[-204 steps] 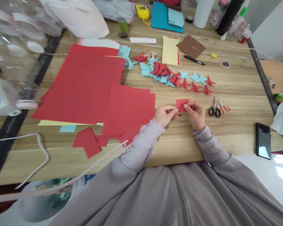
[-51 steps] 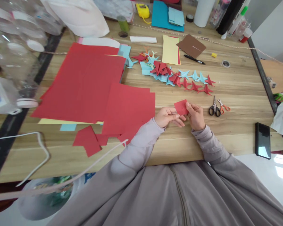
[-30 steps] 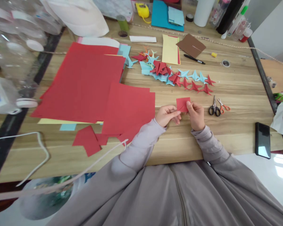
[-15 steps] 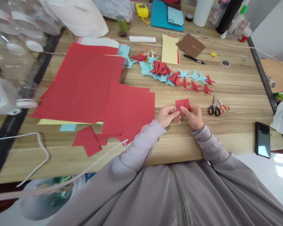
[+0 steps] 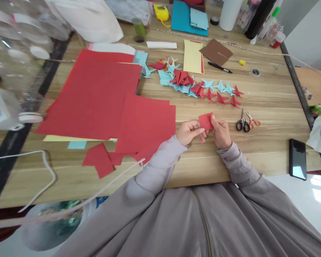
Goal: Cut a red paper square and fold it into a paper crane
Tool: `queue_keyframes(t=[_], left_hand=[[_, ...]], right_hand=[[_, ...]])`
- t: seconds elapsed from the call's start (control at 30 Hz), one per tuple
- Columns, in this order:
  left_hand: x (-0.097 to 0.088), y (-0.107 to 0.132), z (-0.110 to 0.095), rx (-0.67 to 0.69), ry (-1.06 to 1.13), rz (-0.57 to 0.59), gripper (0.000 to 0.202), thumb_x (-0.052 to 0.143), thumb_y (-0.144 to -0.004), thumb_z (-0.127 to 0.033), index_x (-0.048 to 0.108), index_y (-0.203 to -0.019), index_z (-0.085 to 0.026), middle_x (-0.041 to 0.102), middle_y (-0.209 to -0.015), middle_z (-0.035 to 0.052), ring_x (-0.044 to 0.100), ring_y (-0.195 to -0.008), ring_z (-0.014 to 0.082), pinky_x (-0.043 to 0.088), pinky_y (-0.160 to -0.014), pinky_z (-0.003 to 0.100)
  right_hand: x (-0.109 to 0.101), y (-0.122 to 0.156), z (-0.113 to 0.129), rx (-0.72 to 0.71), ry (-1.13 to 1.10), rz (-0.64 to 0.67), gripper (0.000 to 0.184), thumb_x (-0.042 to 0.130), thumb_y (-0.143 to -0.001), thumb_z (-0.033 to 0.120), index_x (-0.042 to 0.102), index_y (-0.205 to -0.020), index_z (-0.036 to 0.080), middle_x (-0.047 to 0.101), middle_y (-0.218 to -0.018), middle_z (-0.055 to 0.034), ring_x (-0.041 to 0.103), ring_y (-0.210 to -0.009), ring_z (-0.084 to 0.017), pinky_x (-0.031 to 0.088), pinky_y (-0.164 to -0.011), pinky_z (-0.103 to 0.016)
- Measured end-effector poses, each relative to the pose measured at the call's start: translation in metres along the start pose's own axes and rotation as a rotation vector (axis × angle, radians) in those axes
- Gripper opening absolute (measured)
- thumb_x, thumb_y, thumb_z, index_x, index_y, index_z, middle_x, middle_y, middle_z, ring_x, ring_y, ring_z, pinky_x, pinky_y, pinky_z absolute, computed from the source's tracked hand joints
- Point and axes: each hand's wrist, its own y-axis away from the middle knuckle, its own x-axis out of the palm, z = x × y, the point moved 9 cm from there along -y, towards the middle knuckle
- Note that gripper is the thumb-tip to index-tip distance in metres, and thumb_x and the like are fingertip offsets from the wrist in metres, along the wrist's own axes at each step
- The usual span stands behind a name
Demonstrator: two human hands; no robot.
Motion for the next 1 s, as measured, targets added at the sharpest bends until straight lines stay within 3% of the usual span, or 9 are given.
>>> queue_keyframes(t=[0.3,0.5,0.73,1.0], left_hand=[[-0.007,-0.002,0.002,0.035,-0.007,-0.125,0.044,0.080,-0.056,-0.044,0.060,-0.074,-0.010,0.064,-0.055,0.0015,0.059,-0.041,0.0129,0.051,-0.041,0.025],[-0.005,-0.002,0.010,-0.023,0.005,-0.094,0.044,0.079,-0.057,-0.046,0.059,-0.072,-0.010,0.063,-0.053,0.0020,0.059,-0.040,0.0141,0.051,-0.041,0.026],[-0.005,-0.003,0.013,-0.054,0.013,-0.065,0.043,0.080,-0.056,-0.045,0.059,-0.070,-0.010,0.063,-0.051,0.0013,0.059,-0.039,0.0137,0.050,-0.040,0.025],[-0.001,-0.001,0.012,-0.072,-0.004,-0.050,0.042,0.079,-0.057,-0.044,0.059,-0.071,-0.010,0.065,-0.055,0.0043,0.061,-0.042,0.0159,0.051,-0.042,0.027]], right_hand=[[0.003,0.004,0.019,-0.138,0.071,0.020,0.044,0.064,-0.075,0.050,0.052,-0.048,0.017,0.053,-0.045,0.0032,0.046,-0.042,-0.007,0.036,-0.046,-0.023],[0.005,0.004,0.016,-0.114,0.066,0.055,0.056,0.046,-0.083,0.060,0.053,-0.048,0.017,0.049,-0.043,0.0017,0.047,-0.043,-0.009,0.037,-0.046,-0.024],[0.003,0.002,0.017,-0.131,0.070,0.050,0.041,0.070,-0.070,0.048,0.049,-0.053,0.017,0.050,-0.050,0.0047,0.041,-0.047,-0.006,0.035,-0.048,-0.021],[-0.007,0.002,0.014,-0.097,0.117,-0.060,0.046,0.060,-0.078,0.050,0.051,-0.047,0.016,0.048,-0.042,0.0040,0.039,-0.040,-0.006,0.029,-0.042,-0.022]])
